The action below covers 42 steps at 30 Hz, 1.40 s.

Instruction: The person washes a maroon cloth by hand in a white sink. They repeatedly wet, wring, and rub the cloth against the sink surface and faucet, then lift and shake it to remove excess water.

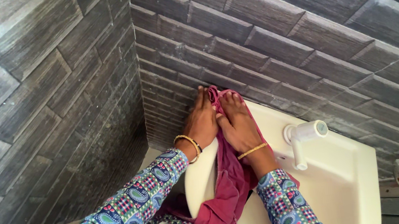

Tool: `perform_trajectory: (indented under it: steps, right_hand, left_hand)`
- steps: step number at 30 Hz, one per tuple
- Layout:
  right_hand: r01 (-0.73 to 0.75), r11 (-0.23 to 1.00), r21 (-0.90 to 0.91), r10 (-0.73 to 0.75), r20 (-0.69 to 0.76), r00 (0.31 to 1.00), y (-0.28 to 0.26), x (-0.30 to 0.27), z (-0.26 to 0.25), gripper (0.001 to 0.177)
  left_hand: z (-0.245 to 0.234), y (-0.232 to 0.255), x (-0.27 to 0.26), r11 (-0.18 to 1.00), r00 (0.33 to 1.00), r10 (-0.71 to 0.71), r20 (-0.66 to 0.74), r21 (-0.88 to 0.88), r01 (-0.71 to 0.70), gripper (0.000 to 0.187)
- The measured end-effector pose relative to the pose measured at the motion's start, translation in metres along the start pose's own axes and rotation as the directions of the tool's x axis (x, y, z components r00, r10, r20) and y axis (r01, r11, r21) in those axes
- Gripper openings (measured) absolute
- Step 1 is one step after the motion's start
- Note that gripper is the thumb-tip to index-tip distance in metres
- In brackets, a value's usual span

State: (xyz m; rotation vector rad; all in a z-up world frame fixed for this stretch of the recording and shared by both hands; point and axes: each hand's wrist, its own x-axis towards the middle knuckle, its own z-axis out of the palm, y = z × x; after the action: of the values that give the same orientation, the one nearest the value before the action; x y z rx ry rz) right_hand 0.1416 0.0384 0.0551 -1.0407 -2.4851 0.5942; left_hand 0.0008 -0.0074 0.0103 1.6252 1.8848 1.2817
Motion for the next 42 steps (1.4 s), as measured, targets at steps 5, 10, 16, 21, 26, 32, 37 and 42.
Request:
perform_trajectory:
  steps: [5, 10, 16, 21, 26, 32, 37, 42]
  right_hand:
    - [0.036, 0.996, -0.080, -0.042, -0.073, 0.996, -0.011, -0.003, -0.005, 0.057]
    - [-0.132, 0.970, -0.204, 0.108, -0.124, 0.986, -0.013, -0.019, -0.011, 0.061]
    - [-0.163, 0.930, -0.328, 0.111, -0.172, 0.979, 0.006, -0.026, 0.005, 0.065]
    - [-0.129, 0.944, -0.303, 0.100, -0.109, 0.989, 0.027, -0.024, 0.012, 0.063]
    - [-0.142, 0.947, -0.289, 0.128, -0.067, 0.990, 0.029, -0.024, 0.008, 0.062]
    - [-0.039, 0.983, -0.179, 0.042, 0.014, 0.999, 0.011, -0.048, 0.010, 0.065]
    - [-0.001, 0.992, -0.127, 0.010, 0.067, 0.998, -0.027, -0.086, 0.011, 0.065]
    - [0.039, 0.973, -0.227, -0.002, 0.160, 0.987, -0.076, -0.114, -0.001, 0.058]
  left_hand:
    - [-0.007, 0.009, -0.002, 0.993, 0.999, 0.027, -0.040, 0.113, -0.022, 0.062]
    - [-0.011, 0.015, -0.004, 0.976, 0.999, -0.012, -0.044, 0.216, 0.022, 0.055]
    - [-0.011, 0.017, 0.000, 0.980, 0.999, 0.013, -0.038, 0.197, -0.005, 0.060]
    - [-0.002, 0.016, 0.004, 0.963, 0.998, 0.051, -0.041, 0.266, -0.038, 0.062]
    - [-0.009, 0.012, 0.006, 0.965, 0.997, -0.042, 0.071, 0.262, 0.022, 0.058]
    - [-0.040, 0.013, -0.021, 0.941, 0.934, -0.168, 0.316, 0.335, 0.056, 0.058]
    - [-0.067, 0.027, -0.069, 0.930, 0.882, -0.241, 0.405, 0.356, 0.091, 0.064]
    - [-0.098, 0.047, -0.106, 0.894, 0.783, -0.325, 0.531, 0.442, 0.071, 0.070]
